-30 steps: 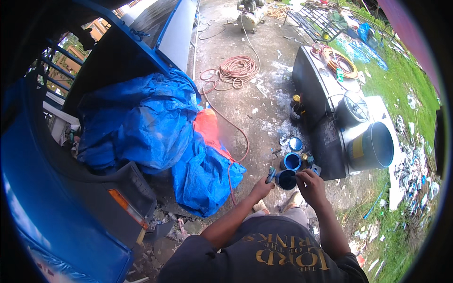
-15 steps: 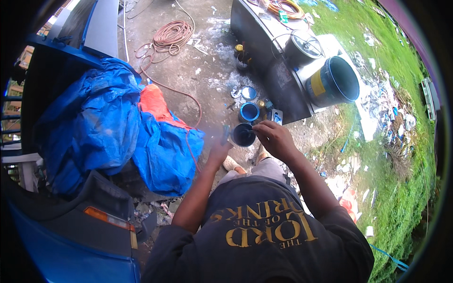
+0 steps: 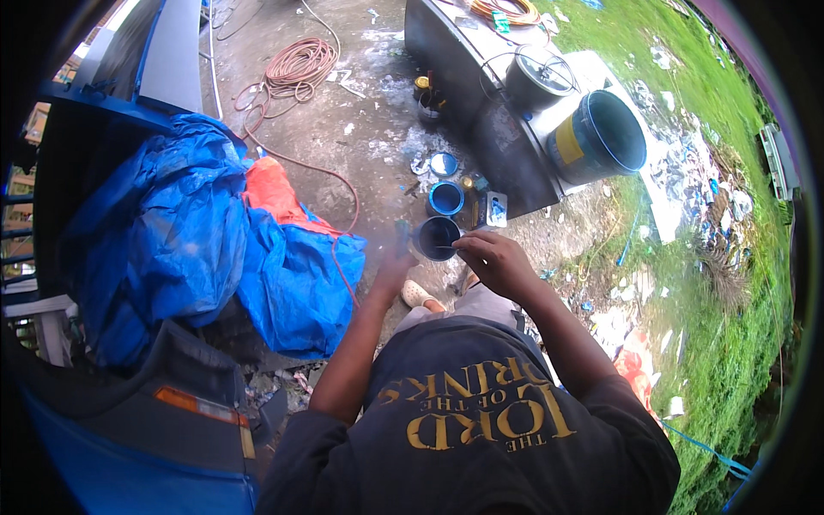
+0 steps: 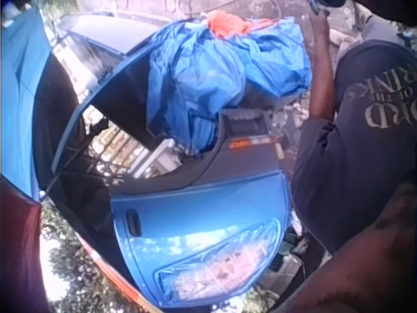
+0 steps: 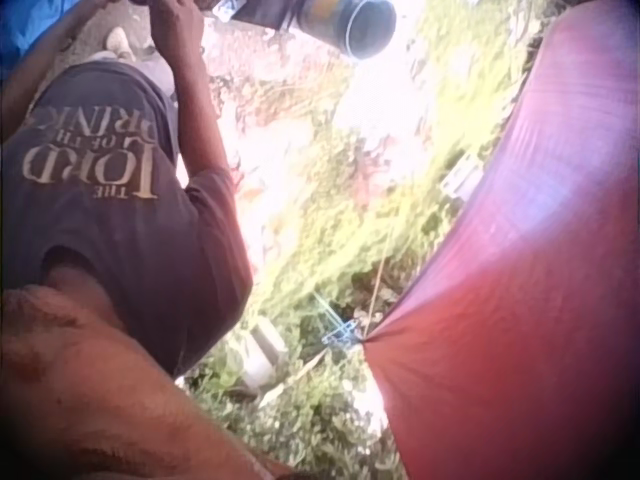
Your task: The person sits on the ground and mixes blue paint in a small metal cup using a stick. They retrieve a small paint can from a drawer, open it, and pour some of its contents into the cup. They then pour more blue paint from a larger bucket into the cup and continue stirring.
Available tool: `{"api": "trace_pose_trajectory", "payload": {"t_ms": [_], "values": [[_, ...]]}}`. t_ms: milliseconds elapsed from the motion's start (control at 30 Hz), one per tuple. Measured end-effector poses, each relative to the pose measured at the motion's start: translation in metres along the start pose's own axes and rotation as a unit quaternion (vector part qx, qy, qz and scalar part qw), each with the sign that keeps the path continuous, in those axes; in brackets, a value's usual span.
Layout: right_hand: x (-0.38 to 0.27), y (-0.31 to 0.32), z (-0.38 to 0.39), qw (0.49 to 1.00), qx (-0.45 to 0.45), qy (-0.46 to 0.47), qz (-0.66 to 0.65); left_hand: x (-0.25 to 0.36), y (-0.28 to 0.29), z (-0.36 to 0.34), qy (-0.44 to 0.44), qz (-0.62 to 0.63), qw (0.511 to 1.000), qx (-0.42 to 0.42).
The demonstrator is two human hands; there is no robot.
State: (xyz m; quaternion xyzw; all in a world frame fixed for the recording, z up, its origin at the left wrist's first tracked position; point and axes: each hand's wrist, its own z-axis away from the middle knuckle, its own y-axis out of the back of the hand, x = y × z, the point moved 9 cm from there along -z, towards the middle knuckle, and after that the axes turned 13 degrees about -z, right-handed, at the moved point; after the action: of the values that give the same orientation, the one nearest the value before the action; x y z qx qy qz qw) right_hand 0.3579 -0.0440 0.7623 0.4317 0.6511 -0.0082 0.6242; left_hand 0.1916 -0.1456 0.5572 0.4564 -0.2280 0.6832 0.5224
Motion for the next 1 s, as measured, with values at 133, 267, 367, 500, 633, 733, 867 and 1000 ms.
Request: {"api": "trace_pose_trajectory", "payload": {"t_ms": [133, 267, 367, 500, 633, 733, 867, 1000], "values": [[0.001, 0.026, -0.011, 0.996, 0.08, -0.015, 0.023, -0.02, 0.016, -0.008, -0.16, -0.266, 0.951, -0.002], [0.031, 0.041, 0.015, 0.983, 0.161, -0.082, 0.031, 0.035, -0.014, 0.007, -0.209, -0.214, 0.954, -0.003], [0.092, 0.019, 0.055, 0.929, 0.238, -0.253, -0.125, 0.067, -0.017, 0.022, -0.106, -0.196, 0.975, 0.013], [0.116, 0.005, 0.076, 0.826, 0.306, -0.347, -0.321, 0.039, -0.016, 0.012, -0.069, -0.204, 0.976, 0.019], [0.102, 0.032, 0.067, 0.81, 0.336, -0.32, -0.358, -0.015, -0.015, -0.012, -0.002, -0.126, 0.992, -0.031], [0.086, 0.064, 0.062, 0.836, 0.345, -0.276, -0.324, -0.01, -0.021, -0.015, -0.032, -0.149, 0.986, -0.068], [0.048, 0.086, 0.047, 0.864, 0.336, -0.214, -0.309, -0.015, -0.014, -0.025, -0.081, -0.204, 0.971, -0.095], [0.031, 0.094, 0.039, 0.876, 0.327, -0.182, -0.305, -0.012, -0.014, -0.023, -0.037, -0.175, 0.977, -0.119]]}}
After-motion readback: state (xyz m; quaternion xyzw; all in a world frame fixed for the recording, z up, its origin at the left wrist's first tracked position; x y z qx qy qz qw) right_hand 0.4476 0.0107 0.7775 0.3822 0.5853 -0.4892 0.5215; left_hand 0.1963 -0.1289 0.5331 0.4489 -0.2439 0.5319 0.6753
